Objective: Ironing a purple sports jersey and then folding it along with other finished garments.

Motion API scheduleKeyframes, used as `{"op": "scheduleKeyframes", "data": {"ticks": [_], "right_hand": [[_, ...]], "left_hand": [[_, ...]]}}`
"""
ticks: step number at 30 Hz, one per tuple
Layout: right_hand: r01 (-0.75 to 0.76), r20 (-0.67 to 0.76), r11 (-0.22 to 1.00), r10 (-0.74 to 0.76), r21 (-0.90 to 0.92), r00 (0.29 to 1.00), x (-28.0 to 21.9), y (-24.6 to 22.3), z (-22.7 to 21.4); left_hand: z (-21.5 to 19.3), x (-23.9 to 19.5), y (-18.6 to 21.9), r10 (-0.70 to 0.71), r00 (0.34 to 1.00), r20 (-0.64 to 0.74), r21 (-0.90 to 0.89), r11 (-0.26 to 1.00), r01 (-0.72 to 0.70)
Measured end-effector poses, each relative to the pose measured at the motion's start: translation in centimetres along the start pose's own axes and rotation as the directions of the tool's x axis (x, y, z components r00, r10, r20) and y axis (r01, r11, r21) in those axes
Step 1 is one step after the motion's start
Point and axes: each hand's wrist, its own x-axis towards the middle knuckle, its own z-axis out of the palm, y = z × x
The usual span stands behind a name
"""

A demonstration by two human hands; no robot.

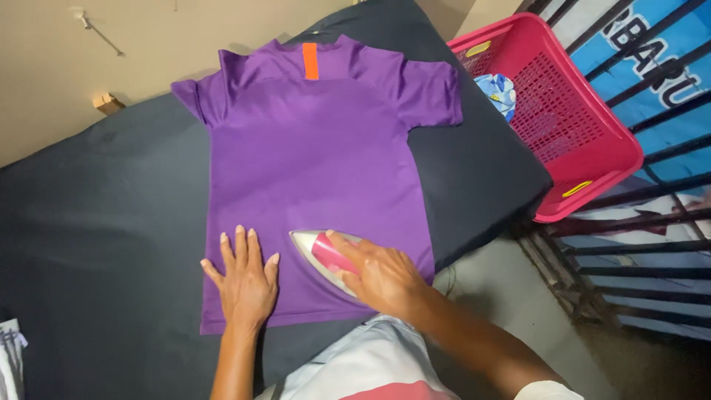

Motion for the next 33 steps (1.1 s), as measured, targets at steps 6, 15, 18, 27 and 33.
{"op": "scheduleKeyframes", "data": {"ticks": [6, 15, 18, 27, 33], "right_hand": [[-0.200, -0.068, 0.976, 0.194, -0.087, 0.979, 0.3, 4.0, -2.6], [-0.430, -0.361, 0.902, 0.411, 0.030, 0.837, -0.7, 11.6, -6.6], [-0.373, -0.417, 0.927, 0.351, 0.031, 0.838, -0.6, 12.2, -7.2], [-0.080, -0.227, 0.993, 0.059, -0.084, 0.972, 4.7, 4.2, -5.5], [0.028, -0.088, 0.995, -0.036, -0.099, 0.995, 9.2, 1.3, -3.1]], "left_hand": [[0.1, -0.4, -1.3, -0.030, 0.999, -0.029, 0.026, 0.999, 0.031], [-0.2, -1.2, -2.4, -0.073, 0.997, -0.007, 0.049, 0.996, 0.073], [0.1, -1.2, -2.8, -0.052, 0.998, -0.024, 0.044, 0.998, 0.053], [-0.3, 5.1, -0.2, 0.063, 0.995, -0.079, -0.010, 0.998, -0.064], [1.5, 8.2, -0.4, 0.030, 0.999, -0.040, -0.008, 1.000, -0.030]]}}
